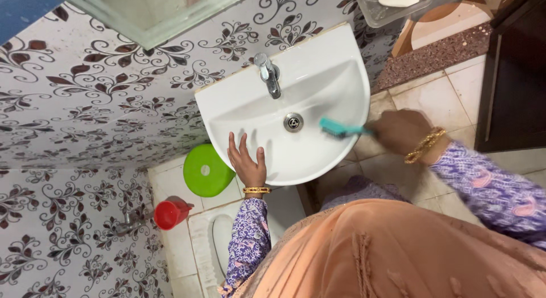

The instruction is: The person cleans a bathroom sink using a blue scrub brush to reach the drain and inner surfaces.

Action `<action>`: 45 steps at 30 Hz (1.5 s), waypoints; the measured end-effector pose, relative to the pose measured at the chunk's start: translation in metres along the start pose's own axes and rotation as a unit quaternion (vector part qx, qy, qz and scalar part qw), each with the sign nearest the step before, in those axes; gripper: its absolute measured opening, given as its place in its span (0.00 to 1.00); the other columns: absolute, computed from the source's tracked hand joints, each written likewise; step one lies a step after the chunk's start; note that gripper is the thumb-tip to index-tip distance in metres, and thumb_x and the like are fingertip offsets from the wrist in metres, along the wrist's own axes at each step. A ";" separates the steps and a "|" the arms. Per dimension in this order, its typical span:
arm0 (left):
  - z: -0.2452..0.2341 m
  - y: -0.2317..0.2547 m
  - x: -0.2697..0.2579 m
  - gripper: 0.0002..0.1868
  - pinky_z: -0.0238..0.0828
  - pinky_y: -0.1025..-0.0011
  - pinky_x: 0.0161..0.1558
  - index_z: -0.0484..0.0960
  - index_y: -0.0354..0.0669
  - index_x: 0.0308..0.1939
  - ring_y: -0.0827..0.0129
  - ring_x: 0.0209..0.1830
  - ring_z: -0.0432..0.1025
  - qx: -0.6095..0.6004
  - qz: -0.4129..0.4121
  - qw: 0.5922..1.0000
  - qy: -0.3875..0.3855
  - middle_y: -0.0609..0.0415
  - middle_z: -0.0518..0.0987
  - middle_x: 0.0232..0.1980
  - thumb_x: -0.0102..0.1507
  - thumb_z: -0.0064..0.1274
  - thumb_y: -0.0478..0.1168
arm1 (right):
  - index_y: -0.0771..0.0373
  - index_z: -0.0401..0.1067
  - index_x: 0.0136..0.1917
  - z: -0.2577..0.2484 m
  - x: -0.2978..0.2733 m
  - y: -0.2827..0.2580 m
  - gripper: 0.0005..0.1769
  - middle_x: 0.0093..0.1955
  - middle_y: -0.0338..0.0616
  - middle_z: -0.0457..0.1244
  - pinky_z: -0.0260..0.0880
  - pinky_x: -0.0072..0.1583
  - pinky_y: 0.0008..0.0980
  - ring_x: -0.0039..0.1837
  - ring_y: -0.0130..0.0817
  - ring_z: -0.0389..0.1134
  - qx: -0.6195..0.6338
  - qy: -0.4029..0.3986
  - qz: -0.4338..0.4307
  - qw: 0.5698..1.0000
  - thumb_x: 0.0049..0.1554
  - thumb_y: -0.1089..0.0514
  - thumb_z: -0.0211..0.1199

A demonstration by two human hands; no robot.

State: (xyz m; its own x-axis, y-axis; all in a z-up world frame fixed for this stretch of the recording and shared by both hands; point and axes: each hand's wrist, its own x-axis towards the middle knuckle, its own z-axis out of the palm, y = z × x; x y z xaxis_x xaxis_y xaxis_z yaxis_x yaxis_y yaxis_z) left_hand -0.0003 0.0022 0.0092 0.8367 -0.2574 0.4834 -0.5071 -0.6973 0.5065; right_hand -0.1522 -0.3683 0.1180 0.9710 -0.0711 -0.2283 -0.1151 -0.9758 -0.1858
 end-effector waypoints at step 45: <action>0.002 -0.003 0.001 0.21 0.56 0.48 0.71 0.79 0.45 0.60 0.47 0.76 0.58 0.027 -0.042 0.999 -0.002 0.45 0.67 0.74 0.68 0.50 0.50 | 0.40 0.74 0.65 0.015 0.069 0.018 0.21 0.40 0.46 0.64 0.70 0.39 0.48 0.38 0.49 0.68 0.130 0.239 -0.016 0.962 0.58 0.48 0.62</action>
State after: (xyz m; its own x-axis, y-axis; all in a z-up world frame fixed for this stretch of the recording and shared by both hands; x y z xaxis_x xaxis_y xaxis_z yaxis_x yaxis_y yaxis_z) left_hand 0.0026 0.0031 0.0063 0.8767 -0.1985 0.4382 -0.4230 -0.7521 0.5055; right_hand -0.0910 -0.3878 0.0842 0.9531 -0.1898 0.2359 -0.0718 -0.8985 -0.4330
